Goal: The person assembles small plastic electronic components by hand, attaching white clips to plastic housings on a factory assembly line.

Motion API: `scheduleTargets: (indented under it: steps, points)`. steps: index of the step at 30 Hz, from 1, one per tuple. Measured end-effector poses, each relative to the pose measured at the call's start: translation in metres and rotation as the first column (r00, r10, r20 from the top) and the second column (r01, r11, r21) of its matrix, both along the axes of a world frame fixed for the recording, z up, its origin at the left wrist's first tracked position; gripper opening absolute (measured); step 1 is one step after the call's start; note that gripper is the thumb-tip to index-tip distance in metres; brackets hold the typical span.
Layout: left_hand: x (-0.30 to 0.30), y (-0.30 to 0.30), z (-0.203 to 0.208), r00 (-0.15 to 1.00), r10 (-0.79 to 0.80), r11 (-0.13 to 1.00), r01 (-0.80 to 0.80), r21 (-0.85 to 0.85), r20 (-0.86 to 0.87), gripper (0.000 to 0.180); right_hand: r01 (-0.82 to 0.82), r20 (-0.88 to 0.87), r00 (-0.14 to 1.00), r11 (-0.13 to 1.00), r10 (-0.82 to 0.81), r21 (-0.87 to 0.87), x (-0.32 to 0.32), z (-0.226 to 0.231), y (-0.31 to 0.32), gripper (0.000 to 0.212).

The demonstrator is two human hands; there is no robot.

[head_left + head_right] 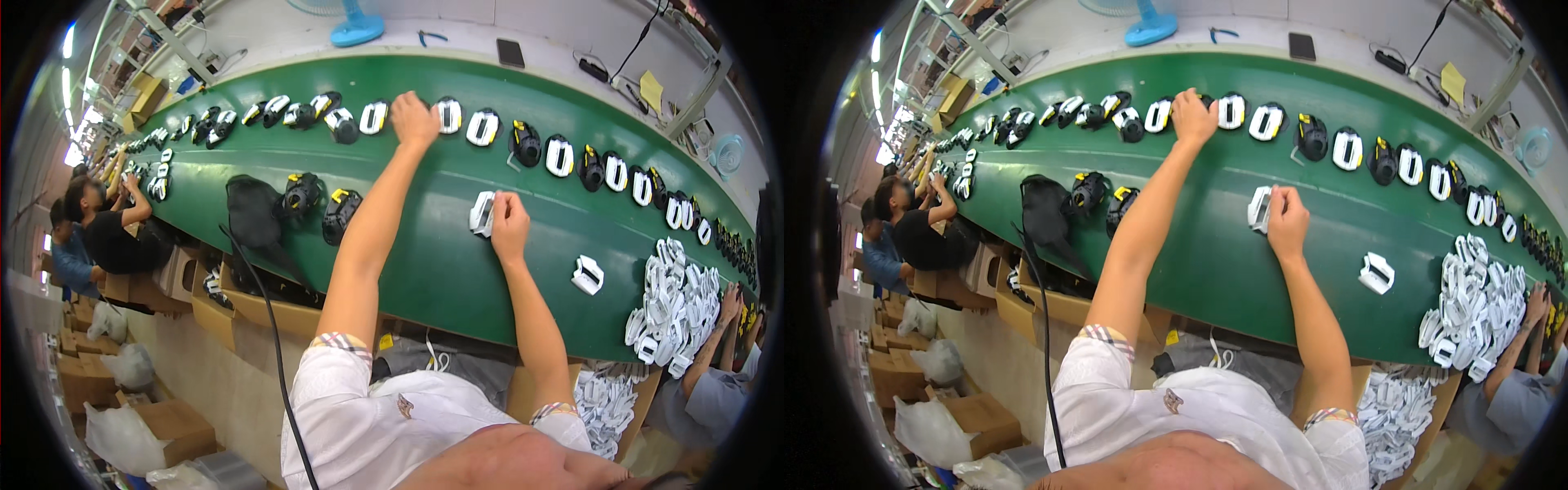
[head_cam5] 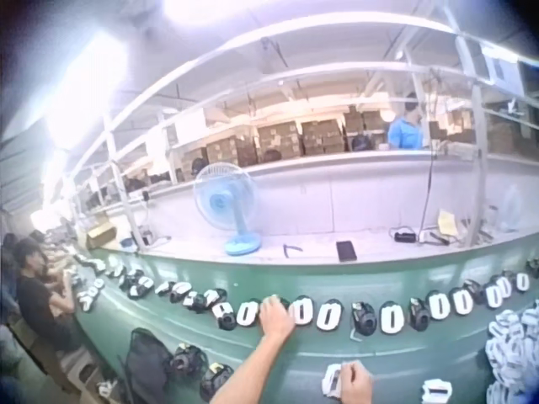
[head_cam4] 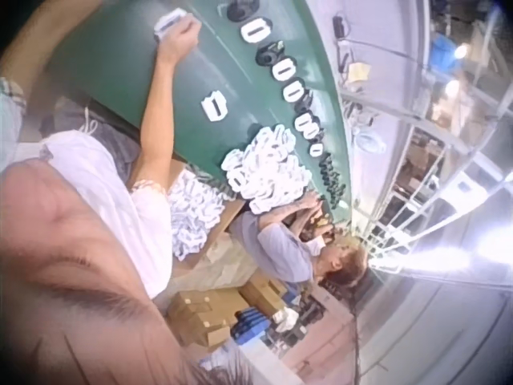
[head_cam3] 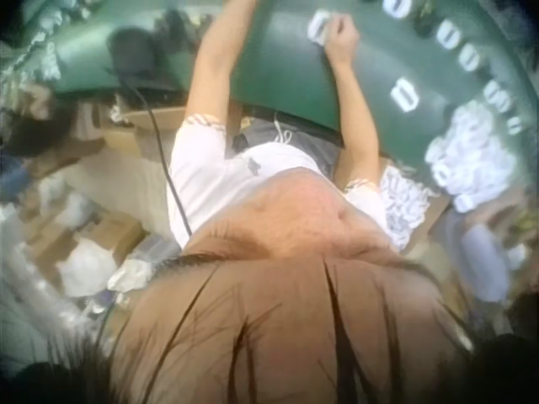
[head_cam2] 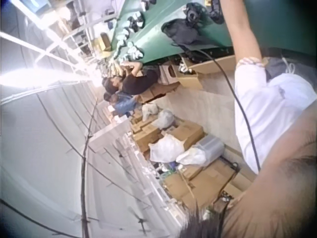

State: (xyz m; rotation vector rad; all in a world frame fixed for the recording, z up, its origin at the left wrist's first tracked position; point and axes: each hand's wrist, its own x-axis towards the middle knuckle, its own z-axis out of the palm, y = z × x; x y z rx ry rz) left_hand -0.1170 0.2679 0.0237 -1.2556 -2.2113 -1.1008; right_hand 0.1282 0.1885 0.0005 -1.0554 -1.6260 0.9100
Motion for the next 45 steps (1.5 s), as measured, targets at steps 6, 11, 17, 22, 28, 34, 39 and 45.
scheduleTargets:
  steps: [6, 11, 17, 22, 28, 34, 39, 45]
  points:
    - [-0.020, 0.001, -0.010, 0.958, 0.157, 0.832, -0.259, -0.491, -0.239, 0.072, -0.235, -0.192, 0.958, 0.966, 0.212, -0.108, 0.008, -0.024, 0.009, 0.015]
    - [-0.018, -0.029, 0.001, 0.999, -0.027, 0.894, 0.005, -0.449, -0.042, 0.073, -0.381, -0.398, 0.868, 0.912, 0.297, -0.153, 0.010, -0.002, 0.013, 0.021]
    - [0.076, -0.093, -0.005, 0.253, -0.535, 0.810, 0.424, 0.405, 0.806, 0.050, -0.494, -0.628, 0.744, 0.820, 0.227, -0.289, 0.018, 0.002, 0.027, 0.024]
    - [0.118, -0.089, -0.016, -0.035, -0.502, 0.746, 0.487, 0.453, 0.864, 0.037, -0.435, -0.685, 0.718, 0.849, 0.126, -0.300, 0.027, 0.010, 0.026, 0.025]
    - [0.126, -0.100, -0.034, -0.159, -0.573, 0.667, 0.479, 0.571, 0.804, 0.035, -0.318, -0.589, 0.800, 0.912, 0.113, -0.258, 0.024, 0.009, 0.023, 0.024]
    - [0.130, -0.101, -0.032, -0.185, -0.557, 0.652, 0.507, 0.565, 0.809, 0.034, -0.301, -0.697, 0.716, 0.883, -0.039, -0.359, 0.030, 0.018, 0.028, 0.025]
    - [0.133, -0.107, -0.025, -0.247, -0.590, 0.651, 0.417, 0.634, 0.769, 0.028, -0.121, -0.381, 0.923, 0.978, 0.049, -0.167, 0.024, 0.001, 0.029, 0.028]
    - [0.136, -0.115, -0.019, -0.259, -0.624, 0.652, 0.346, 0.674, 0.737, 0.026, -0.502, -0.624, 0.774, 0.707, 0.109, -0.498, 0.026, 0.017, 0.020, 0.028]
